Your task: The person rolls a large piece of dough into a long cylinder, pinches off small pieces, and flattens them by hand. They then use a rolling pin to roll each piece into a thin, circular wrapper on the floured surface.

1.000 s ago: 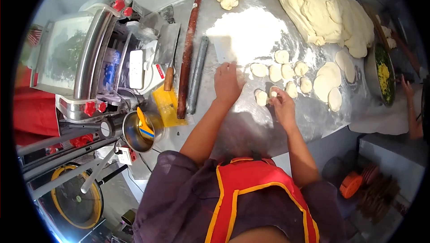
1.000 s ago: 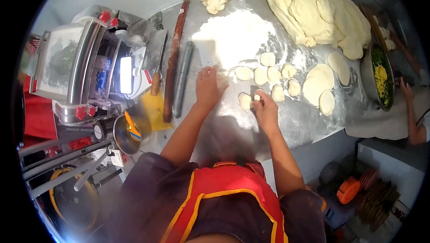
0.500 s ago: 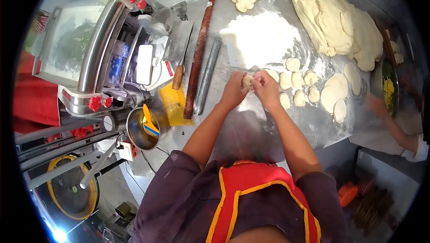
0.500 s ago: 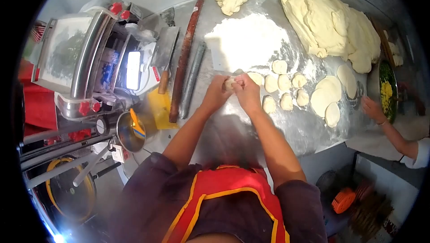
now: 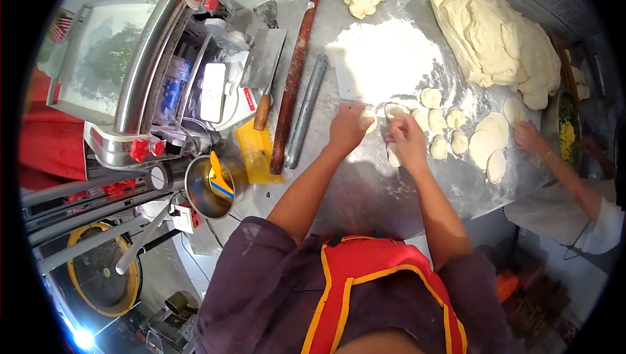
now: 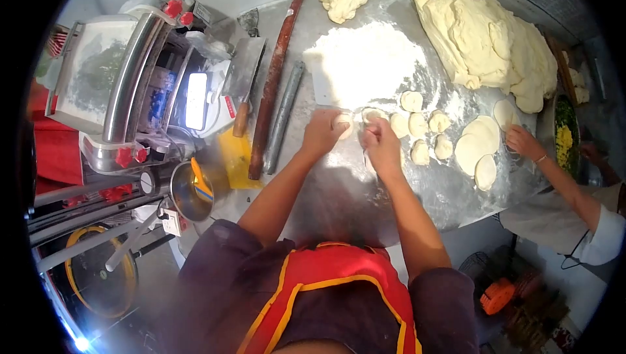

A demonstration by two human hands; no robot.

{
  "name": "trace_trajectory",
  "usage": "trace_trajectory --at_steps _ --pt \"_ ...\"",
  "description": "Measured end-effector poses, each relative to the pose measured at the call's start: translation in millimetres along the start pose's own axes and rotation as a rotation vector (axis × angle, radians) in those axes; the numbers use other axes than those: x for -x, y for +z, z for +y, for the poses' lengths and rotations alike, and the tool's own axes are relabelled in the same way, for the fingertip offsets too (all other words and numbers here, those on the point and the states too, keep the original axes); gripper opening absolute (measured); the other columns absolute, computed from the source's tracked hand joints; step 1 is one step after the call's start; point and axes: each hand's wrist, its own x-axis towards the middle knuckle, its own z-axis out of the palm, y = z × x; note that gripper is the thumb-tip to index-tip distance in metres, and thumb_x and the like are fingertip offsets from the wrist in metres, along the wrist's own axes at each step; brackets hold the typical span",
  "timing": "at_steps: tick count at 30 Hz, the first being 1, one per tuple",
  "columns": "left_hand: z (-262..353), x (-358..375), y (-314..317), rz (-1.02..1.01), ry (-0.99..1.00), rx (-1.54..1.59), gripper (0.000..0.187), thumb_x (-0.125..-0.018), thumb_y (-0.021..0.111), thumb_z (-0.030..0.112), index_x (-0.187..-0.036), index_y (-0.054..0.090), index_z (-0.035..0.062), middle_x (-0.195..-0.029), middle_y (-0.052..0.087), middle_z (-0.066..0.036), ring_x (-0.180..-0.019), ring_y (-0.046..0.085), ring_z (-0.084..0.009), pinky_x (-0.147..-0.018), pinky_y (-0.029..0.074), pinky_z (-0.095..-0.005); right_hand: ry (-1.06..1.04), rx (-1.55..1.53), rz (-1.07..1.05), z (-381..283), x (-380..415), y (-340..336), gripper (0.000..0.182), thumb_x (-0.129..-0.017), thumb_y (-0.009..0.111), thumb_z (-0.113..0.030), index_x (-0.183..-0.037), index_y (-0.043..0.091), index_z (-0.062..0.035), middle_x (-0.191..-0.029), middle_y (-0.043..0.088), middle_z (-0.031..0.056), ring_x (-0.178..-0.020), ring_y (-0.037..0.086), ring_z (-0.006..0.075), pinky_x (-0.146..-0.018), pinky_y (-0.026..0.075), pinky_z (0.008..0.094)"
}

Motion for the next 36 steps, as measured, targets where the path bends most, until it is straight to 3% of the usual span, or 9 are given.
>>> trace_trajectory --at_steps 7,10,14,17,20,23,27,34,36 --pt "24.0 13.0 -4.4 -0.193 0.333 -0.027 0.024 -0.082 0.068 0.016 -0.102 0.062 0.0041 -0.103 0.057 -0.018 -0.091 0.061 -0.0363 -0.078 0.050 -0.0445 0.022 0.027 0.131 21.9 33.1 -58.7 0.025 -0.094 0.055 -0.003 -0.119 0.056 0.0009 -0.089 0.063 0.0061 -0.075 0.060 0.0111 -0.068 0.051 0.0253" --pt "15.4 -12.7 -15.3 0.109 0.226 0.105 0.026 -0.084 0.068 0.015 -0.106 0.062 0.0033 -0.101 0.058 -0.018 -0.088 0.061 -0.0351 -0.077 0.050 -0.0421 0.027 0.018 0.165 21.3 43.3 -63.2 0.024 -0.095 0.055 -0.004 -0.118 0.057 0.0015 -0.088 0.063 0.0054 -0.076 0.060 0.0108 -0.070 0.051 0.0250" --pt "11.5 -55.3 -16.8 0.053 -0.150 0.324 0.030 -0.087 0.066 0.021 -0.110 0.064 0.0017 -0.099 0.060 -0.021 -0.089 0.061 -0.0376 -0.081 0.049 -0.0447 0.011 0.021 0.182 21.2 43.6 -61.1 0.022 -0.095 0.055 -0.005 -0.117 0.059 -0.0002 -0.088 0.064 0.0059 -0.075 0.060 0.0113 -0.070 0.051 0.0252" --pt "-0.6 -56.7 -6.2 0.101 -0.040 0.015 0.032 -0.088 0.065 0.025 -0.110 0.065 0.0025 -0.099 0.062 -0.023 -0.092 0.062 -0.0387 -0.084 0.049 -0.0454 -0.075 0.174 0.203 9.0 51.3 -58.7 0.023 -0.095 0.057 -0.006 -0.117 0.061 -0.0018 -0.089 0.066 0.0072 -0.075 0.061 0.0134 -0.071 0.051 0.0268" --pt "1.0 -40.9 -15.3 -0.181 -0.011 -0.051 0.032 -0.089 0.064 0.028 -0.112 0.066 0.0054 -0.102 0.064 -0.021 -0.099 0.062 -0.0369 -0.086 0.049 -0.0447 -0.189 0.317 0.179 15.4 65.0 -55.2 0.027 -0.092 0.061 -0.007 -0.118 0.062 -0.0034 -0.096 0.066 0.0115 -0.078 0.063 0.0196 -0.072 0.052 0.0300" --pt "-13.0 11.6 -3.7 -0.229 0.128 0.028 0.031 -0.089 0.065 0.028 -0.110 0.067 0.0061 -0.106 0.064 -0.017 -0.101 0.061 -0.0351 -0.086 0.048 -0.0437 -0.292 0.396 0.137 20.7 71.0 -46.8 0.030 -0.088 0.064 -0.004 -0.118 0.062 -0.0026 -0.104 0.064 0.0157 -0.080 0.063 0.0250 -0.072 0.052 0.0317" --pt "17.0 26.4 -26.8 -0.267 -0.059 0.021 0.033 -0.088 0.067 0.027 -0.112 0.065 0.0051 -0.105 0.062 -0.015 -0.099 0.060 -0.0350 -0.085 0.048 -0.0419 -0.291 0.335 0.194 6.8 29.2 -48.9 0.033 -0.087 0.064 -0.004 -0.119 0.058 0.0003 -0.101 0.063 0.0180 -0.083 0.063 0.0292 -0.072 0.052 0.0345" --pt "-3.4 30.6 -0.6 0.141 0.149 -0.022 0.034 -0.091 0.064 0.022 -0.118 0.057 0.0014 -0.107 0.058 -0.019 -0.103 0.055 -0.0379 -0.089 0.045 -0.0435 -0.217 0.458 0.246 4.0 -116.8 -45.8 0.042 -0.084 0.070 -0.019 -0.119 0.055 -0.0028 -0.111 0.059 0.0203 -0.099 0.060 0.0355 -0.087 0.048 0.0431" --pt "-10.1 34.9 -1.1 0.066 0.093 0.012 0.032 -0.092 0.062 0.017 -0.119 0.056 0.0012 -0.109 0.058 -0.020 -0.102 0.053 -0.0386 -0.090 0.044 -0.0435 -0.214 0.443 0.280 8.2 -144.3 -34.4 0.045 -0.082 0.071 -0.022 -0.120 0.055 -0.0044 -0.113 0.058 0.0209 -0.104 0.058 0.0370 -0.090 0.047 0.0448"
